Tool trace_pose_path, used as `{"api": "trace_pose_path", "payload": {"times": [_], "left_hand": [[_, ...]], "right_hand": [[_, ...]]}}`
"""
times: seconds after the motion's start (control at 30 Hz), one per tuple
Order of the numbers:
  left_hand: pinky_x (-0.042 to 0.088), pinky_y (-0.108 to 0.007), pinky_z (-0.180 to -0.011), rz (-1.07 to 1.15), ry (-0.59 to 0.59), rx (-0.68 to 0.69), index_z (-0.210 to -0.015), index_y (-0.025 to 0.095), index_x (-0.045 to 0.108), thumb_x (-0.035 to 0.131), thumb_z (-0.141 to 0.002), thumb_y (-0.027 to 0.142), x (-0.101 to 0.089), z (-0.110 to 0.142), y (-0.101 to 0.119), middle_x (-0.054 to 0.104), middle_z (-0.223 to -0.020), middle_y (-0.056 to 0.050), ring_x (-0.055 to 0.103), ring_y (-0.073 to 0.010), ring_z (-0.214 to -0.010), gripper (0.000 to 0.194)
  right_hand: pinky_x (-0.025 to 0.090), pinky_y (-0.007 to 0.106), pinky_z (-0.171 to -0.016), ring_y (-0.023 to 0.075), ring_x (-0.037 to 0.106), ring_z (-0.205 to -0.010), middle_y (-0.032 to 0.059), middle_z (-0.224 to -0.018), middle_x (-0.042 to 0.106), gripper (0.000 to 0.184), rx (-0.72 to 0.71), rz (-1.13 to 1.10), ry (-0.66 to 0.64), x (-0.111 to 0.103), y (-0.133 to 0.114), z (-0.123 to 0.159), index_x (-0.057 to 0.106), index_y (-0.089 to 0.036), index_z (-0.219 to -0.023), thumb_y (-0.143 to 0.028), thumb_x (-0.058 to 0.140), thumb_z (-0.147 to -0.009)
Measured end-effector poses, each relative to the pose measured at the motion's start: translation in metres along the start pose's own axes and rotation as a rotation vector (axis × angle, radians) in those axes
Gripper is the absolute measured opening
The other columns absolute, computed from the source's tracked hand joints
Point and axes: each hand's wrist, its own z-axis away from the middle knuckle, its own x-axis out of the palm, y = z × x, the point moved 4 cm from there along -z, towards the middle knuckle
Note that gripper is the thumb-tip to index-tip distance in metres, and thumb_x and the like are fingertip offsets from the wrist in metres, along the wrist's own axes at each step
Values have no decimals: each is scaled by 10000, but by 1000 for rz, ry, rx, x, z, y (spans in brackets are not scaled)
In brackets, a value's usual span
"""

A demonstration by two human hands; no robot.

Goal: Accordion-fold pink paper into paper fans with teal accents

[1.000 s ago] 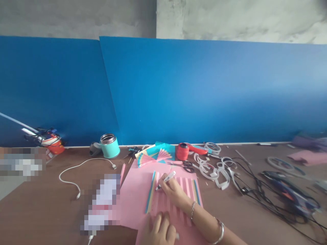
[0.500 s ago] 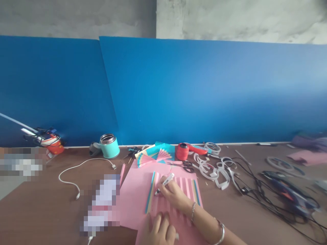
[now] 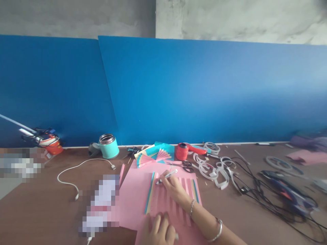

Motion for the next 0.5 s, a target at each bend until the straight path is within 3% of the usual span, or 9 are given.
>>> {"api": "trace_pose_path", "payload": {"times": [0.27, 0.5], "left_hand": [[419, -360, -787, 4, 37, 15, -722, 227, 539, 353, -954, 230, -1, -3, -1, 726, -890, 23, 626, -174, -790, 297], [442, -345, -771, -10, 52, 21, -699, 222, 543, 339, -960, 215, -5, -6, -2, 724, -877, 19, 627, -166, -785, 331]], "right_hand": [[443, 267, -710, 157, 552, -720, -15, -715, 536, 294, -2, -78, -26, 3, -7, 1, 476, -204, -746, -451, 427, -898], [369, 248, -574, 128, 436, -598, -39, -626, 455, 283, -4, 61, -26, 3, -3, 2, 476, -205, -712, -431, 456, -883]]}}
